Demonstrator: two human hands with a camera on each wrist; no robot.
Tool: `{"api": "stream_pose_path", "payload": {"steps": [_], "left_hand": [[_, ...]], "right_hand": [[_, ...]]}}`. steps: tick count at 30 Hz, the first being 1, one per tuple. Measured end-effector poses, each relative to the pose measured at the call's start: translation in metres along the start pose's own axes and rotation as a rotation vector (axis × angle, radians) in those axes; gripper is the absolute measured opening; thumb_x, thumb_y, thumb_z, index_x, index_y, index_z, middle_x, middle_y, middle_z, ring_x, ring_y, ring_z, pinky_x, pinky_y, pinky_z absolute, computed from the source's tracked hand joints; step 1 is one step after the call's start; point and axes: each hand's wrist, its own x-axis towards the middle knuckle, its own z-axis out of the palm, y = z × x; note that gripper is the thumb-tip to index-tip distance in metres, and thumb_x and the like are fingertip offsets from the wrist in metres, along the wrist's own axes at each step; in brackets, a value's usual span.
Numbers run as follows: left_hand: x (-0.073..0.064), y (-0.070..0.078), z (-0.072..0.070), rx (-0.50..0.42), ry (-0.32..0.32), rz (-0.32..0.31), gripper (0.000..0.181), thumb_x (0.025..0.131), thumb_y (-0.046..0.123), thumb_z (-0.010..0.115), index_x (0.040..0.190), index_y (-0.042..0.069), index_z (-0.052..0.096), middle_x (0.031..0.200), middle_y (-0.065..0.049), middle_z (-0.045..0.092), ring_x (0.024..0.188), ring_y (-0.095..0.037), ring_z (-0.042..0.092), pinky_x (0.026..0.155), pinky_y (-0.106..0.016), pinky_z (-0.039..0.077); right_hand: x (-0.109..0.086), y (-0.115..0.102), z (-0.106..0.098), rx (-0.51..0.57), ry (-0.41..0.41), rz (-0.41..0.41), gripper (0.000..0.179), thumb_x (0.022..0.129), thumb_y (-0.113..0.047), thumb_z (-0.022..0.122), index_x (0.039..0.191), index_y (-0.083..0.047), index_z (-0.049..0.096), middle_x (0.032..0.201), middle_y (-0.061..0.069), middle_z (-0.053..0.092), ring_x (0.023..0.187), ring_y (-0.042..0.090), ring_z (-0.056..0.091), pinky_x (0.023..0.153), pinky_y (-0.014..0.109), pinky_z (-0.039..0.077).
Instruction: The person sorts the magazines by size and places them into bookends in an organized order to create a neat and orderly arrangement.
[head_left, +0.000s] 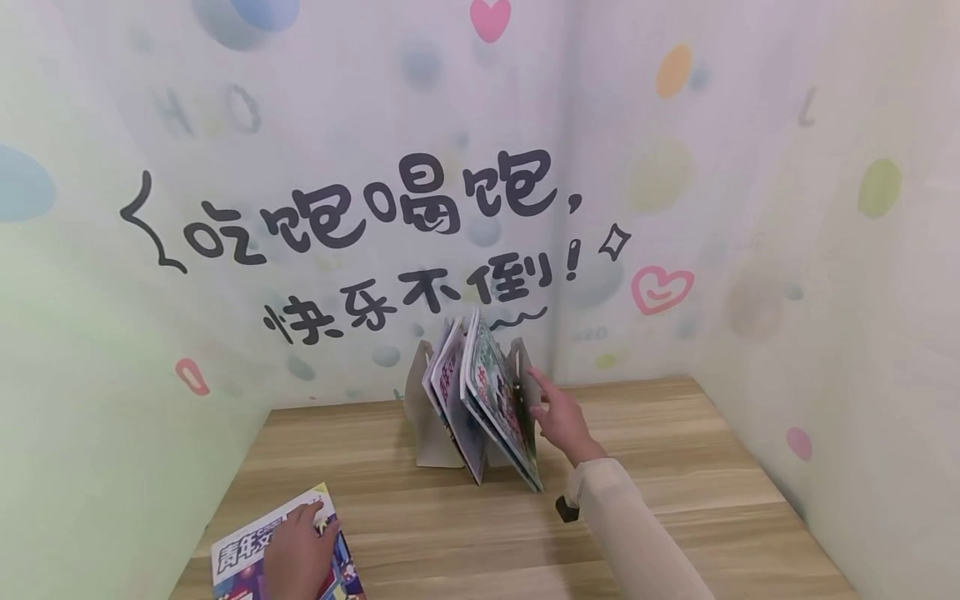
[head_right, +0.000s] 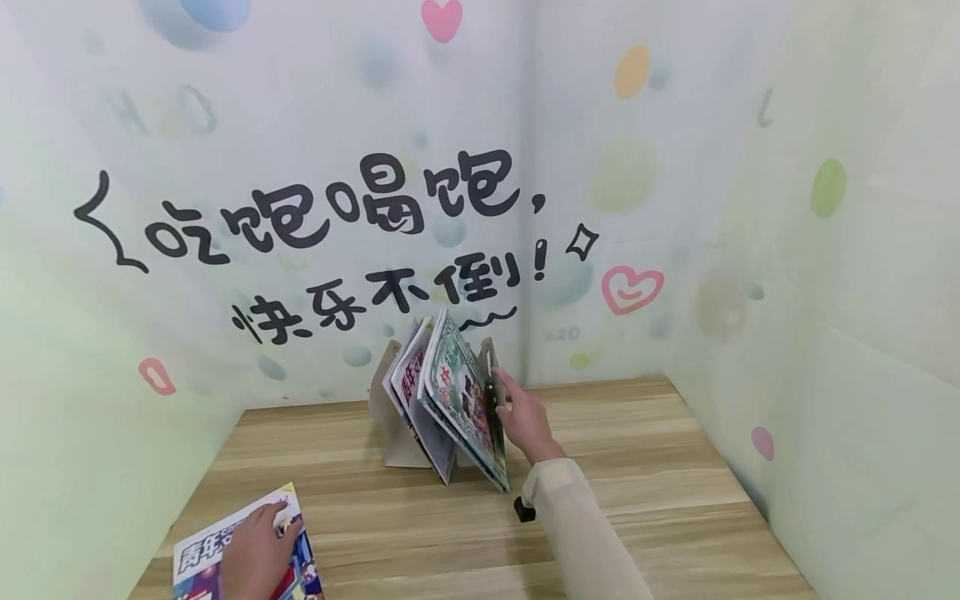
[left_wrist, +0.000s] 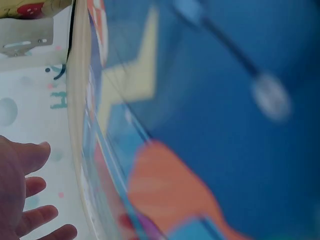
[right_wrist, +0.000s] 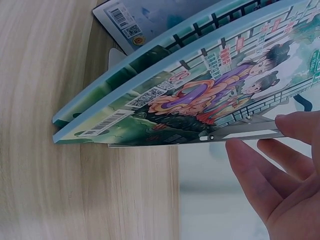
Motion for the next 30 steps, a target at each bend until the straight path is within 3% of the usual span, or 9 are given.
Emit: {"api": "stream_pose_path", "payload": {"steps": [6, 13, 22, 28, 30], "left_hand": [[-0.003, -0.009, -0.006, 0.029, -0.092, -0.058, 0.049, 0.084, 0.029, 0.074, 0.118, -0.004, 0.061, 0.120, -0.028, 0.057, 0.105, -0.048, 0.053, 0.088, -0.063, 0.041], [-0.005, -0.015, -0.011, 0.047, -0.177, -0.168, 0.059, 0.086, 0.035, 0.070, 0.126, -0.005, 0.055, 0.126, -0.031, 0.051, 0.110, -0.051, 0.048, 0.085, -0.069, 0.038], [-0.007, -0.031, -0.012, 0.063, -0.230, -0.333, 0.077, 0.083, 0.049, 0.069, 0.132, -0.005, 0.047, 0.128, -0.034, 0.042, 0.116, -0.060, 0.034, 0.094, -0.074, 0.026], [-0.008, -0.041, -0.016, 0.056, -0.255, -0.387, 0.092, 0.079, 0.063, 0.067, 0.136, -0.004, 0.040, 0.134, -0.038, 0.029, 0.120, -0.066, 0.021, 0.094, -0.078, 0.020], [-0.009, -0.043, -0.017, 0.024, -0.251, -0.398, 0.093, 0.077, 0.060, 0.070, 0.135, -0.005, 0.038, 0.135, -0.040, 0.024, 0.120, -0.069, 0.016, 0.095, -0.080, 0.016]], "right_hand": [[0.000, -0.001, 0.000, -0.010, -0.005, 0.002, 0.070, 0.091, 0.000, 0.062, 0.150, -0.030, 0.038, 0.125, 0.025, 0.060, 0.094, 0.034, 0.065, 0.051, 0.029, 0.053], [0.000, -0.001, 0.000, -0.007, -0.002, -0.008, 0.071, 0.091, 0.000, 0.062, 0.149, -0.032, 0.037, 0.127, 0.028, 0.058, 0.093, 0.035, 0.065, 0.050, 0.029, 0.053], [-0.001, -0.002, 0.001, -0.007, -0.005, 0.004, 0.070, 0.091, 0.000, 0.062, 0.149, -0.032, 0.037, 0.127, 0.027, 0.058, 0.097, 0.036, 0.064, 0.050, 0.029, 0.053], [-0.001, -0.003, 0.000, 0.006, -0.010, 0.013, 0.069, 0.092, -0.001, 0.061, 0.149, -0.032, 0.037, 0.129, 0.027, 0.056, 0.101, 0.037, 0.063, 0.052, 0.029, 0.054], [-0.001, -0.003, -0.001, 0.008, -0.013, 0.017, 0.069, 0.093, -0.001, 0.061, 0.149, -0.033, 0.037, 0.130, 0.026, 0.056, 0.102, 0.037, 0.063, 0.052, 0.029, 0.054]]}}
